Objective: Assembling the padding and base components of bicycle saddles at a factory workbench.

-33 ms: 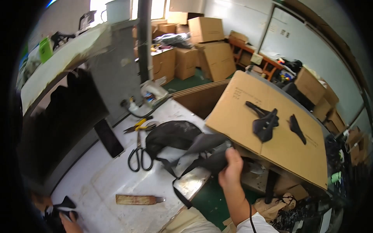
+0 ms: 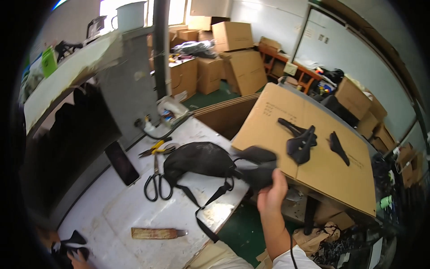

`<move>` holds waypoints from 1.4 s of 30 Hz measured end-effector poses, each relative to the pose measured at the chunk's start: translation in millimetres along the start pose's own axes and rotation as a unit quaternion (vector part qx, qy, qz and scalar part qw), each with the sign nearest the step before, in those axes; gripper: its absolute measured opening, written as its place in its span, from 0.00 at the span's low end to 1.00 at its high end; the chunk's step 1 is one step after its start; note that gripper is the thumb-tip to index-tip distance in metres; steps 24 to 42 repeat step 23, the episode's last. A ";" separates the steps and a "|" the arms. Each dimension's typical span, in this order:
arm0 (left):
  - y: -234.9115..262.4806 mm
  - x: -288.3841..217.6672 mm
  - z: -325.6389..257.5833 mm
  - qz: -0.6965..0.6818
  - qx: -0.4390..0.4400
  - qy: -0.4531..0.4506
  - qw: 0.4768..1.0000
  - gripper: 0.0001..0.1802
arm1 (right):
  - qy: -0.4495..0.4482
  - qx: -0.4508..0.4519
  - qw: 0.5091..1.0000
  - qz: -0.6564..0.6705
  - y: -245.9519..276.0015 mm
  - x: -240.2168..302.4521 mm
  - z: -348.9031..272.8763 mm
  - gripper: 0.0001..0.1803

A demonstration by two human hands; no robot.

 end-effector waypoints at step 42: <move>-120.5 8.5 33.7 -0.821 0.123 0.253 0.496 0.57 | -0.149 0.647 0.741 -0.103 -220.8 -141.5 -252.0 0.28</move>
Point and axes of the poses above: each hand's wrist, its own z-axis towards the middle knuckle, its own y-axis out of the back of the hand, x = y × z, the point moved 7 cm from there along z, towards the middle knuckle, and after that the axes turned 7 degrees about x, right-handed, at the moved point
